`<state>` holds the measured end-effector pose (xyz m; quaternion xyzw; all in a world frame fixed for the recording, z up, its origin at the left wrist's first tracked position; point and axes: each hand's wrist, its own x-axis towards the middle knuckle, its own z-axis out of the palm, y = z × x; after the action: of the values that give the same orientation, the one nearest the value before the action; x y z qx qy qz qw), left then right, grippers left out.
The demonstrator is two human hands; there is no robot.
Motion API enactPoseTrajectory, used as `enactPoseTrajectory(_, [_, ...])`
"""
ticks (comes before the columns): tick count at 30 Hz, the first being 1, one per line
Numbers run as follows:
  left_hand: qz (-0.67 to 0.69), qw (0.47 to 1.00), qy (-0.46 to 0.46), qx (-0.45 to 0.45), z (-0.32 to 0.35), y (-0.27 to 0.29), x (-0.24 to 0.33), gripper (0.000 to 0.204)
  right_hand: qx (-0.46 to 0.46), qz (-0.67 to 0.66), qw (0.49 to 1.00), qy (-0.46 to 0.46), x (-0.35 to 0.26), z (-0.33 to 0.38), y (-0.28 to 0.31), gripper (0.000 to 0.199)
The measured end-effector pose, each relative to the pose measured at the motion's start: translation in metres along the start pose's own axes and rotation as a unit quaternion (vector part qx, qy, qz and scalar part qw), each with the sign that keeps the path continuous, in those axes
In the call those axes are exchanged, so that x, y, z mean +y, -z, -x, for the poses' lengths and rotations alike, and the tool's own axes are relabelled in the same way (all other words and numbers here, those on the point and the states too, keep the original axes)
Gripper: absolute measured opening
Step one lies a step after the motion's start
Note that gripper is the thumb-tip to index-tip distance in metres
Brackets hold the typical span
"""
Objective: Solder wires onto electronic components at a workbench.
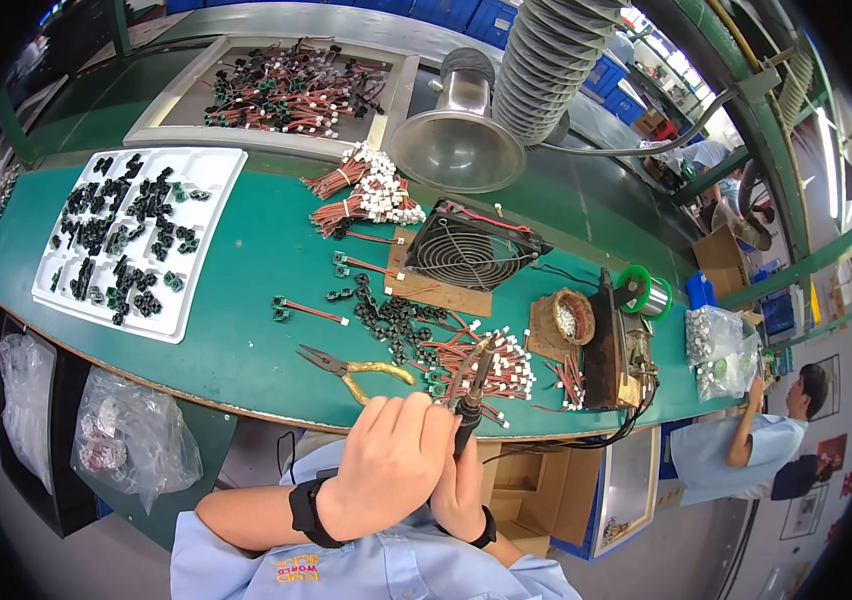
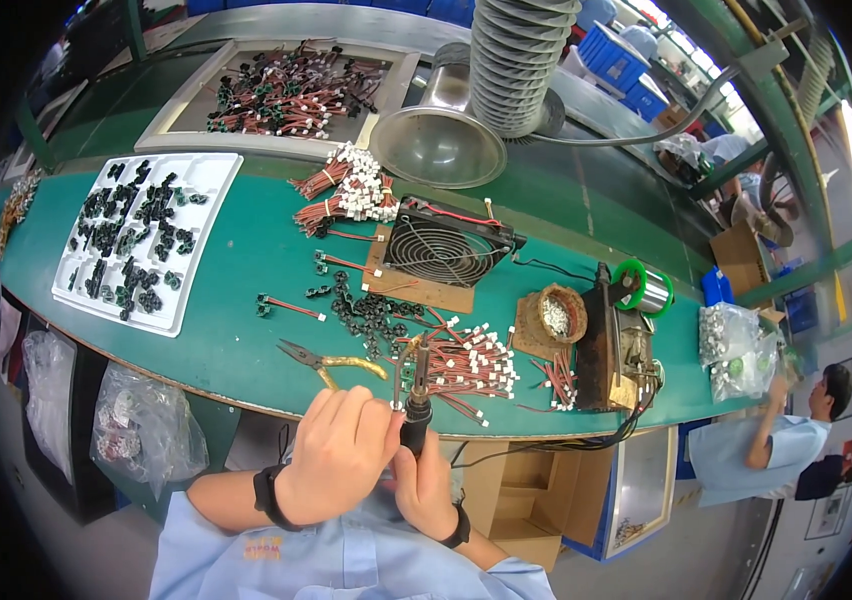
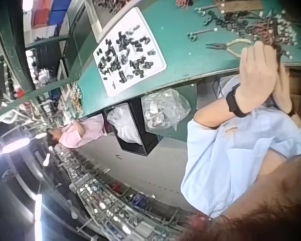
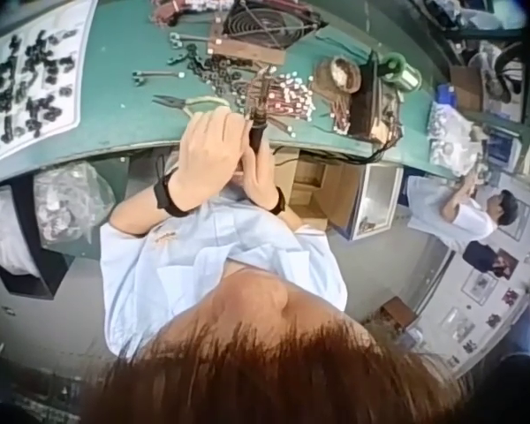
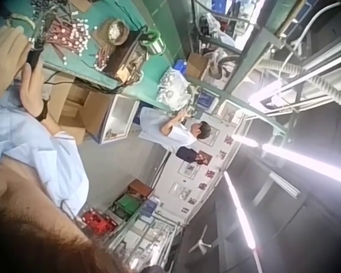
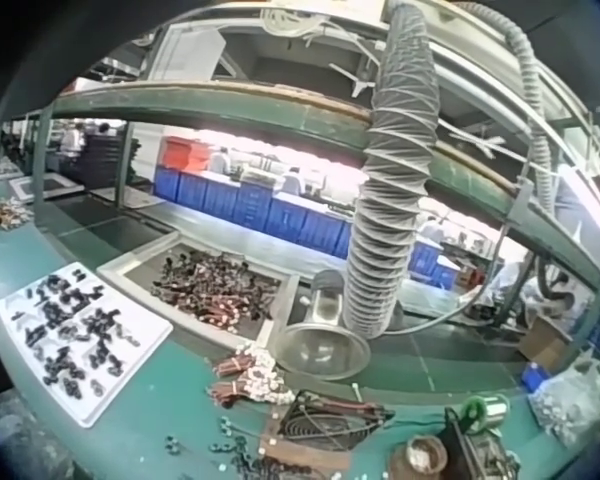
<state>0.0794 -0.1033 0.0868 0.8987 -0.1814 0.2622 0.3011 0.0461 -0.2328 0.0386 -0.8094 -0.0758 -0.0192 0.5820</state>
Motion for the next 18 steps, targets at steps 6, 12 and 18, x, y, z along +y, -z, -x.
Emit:
enactPoseTrajectory(6, [0.051, 0.998, 0.046, -0.011, 0.013, 0.001, -0.021, 0.014, -0.118, -0.02, 0.989, -0.083, -0.003, -0.005, 0.006, 0.023])
enactPoseTrajectory(12, [0.45, 0.856, 0.159, -0.197, 0.046, 0.014, -0.06, 0.02, -0.347, -0.414, 0.803, -0.252, -0.007, -0.028, 0.004, 0.028])
enactPoseTrajectory(18, [0.654, 0.663, 0.346, -0.113, 0.071, 0.026, -0.068, 0.027, -0.382, -0.032, 0.922, 0.05, -0.005, -0.053, 0.006, 0.02])
